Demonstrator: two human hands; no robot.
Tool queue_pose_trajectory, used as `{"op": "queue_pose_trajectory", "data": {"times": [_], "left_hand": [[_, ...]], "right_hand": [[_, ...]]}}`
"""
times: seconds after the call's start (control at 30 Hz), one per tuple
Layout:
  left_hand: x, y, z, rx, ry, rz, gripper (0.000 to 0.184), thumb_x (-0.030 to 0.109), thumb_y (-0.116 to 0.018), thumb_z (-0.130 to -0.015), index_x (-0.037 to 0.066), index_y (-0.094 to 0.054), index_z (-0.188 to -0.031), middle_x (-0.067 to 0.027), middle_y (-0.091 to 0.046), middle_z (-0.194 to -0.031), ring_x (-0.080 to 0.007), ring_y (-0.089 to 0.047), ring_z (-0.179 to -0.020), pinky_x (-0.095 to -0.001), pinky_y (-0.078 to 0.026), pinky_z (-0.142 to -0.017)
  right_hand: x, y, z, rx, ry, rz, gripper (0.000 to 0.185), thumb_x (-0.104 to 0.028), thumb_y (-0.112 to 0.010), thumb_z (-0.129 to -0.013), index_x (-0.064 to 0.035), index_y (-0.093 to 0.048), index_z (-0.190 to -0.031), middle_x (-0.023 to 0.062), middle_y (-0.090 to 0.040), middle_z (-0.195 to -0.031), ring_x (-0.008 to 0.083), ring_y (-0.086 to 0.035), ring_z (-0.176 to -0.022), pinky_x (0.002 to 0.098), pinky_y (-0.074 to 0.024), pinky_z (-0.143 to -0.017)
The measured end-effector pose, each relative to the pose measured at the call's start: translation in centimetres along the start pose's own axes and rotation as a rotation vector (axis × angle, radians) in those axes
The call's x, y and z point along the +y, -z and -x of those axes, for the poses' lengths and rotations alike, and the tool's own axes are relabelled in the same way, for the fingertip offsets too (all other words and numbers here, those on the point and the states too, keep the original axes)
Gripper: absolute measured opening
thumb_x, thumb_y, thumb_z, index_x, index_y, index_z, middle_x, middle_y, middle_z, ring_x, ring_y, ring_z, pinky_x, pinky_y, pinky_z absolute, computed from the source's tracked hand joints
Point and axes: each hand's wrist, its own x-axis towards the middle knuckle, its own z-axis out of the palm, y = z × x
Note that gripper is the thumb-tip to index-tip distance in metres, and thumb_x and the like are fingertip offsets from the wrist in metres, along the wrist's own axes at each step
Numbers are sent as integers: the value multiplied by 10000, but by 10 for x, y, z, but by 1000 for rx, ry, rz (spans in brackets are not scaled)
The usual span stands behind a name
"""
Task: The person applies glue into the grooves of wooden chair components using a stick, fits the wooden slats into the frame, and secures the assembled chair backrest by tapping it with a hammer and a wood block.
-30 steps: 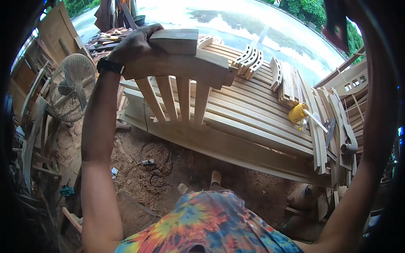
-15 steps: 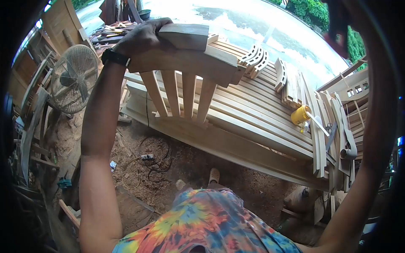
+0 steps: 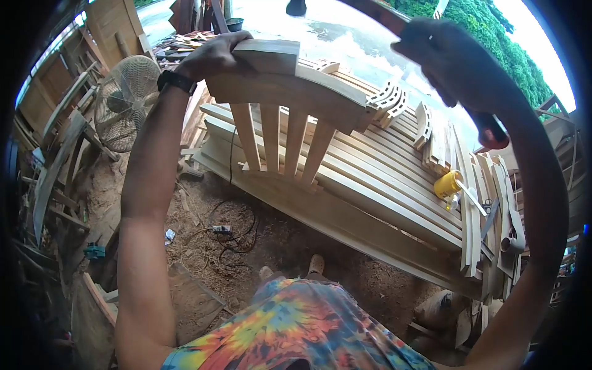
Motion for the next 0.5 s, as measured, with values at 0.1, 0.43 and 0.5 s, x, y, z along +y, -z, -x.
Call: {"op": "queue_pose_trajectory", "data": {"times": [0.1, 0.43, 0.5], "left_hand": [[-14, 4, 6, -24, -1, 156, 507, 155, -886, -672, 72, -626, -1099, -6, -662, -999, -117, -592, -982, -307, -460, -922], [-13, 3, 7, 32, 3, 24, 509, 195, -879, -684, 65, -633, -1110, -42, -674, -986, -153, -620, -965, -323, -479, -891], [-2, 0, 11, 40, -16, 41, 524, 216, -872, -684, 61, -633, -1123, -70, -679, -990, -183, -638, -968, -345, -491, -880]], "right_hand": [[-15, 35, -8, 146, -28, -59, 329, -362, -486, -1047, -55, -602, -1069, -26, -465, -519, 57, -428, -350, 245, -366, -389], [21, -36, -47, 185, 422, 411, 292, -320, -540, -1022, -56, -609, -1125, 78, -586, -788, 153, -574, -570, 260, -473, -542], [-1, -36, -44, -8, 307, 417, 256, -240, -588, -1011, -47, -607, -1179, 116, -620, -834, 179, -626, -624, 264, -514, -599]]}}
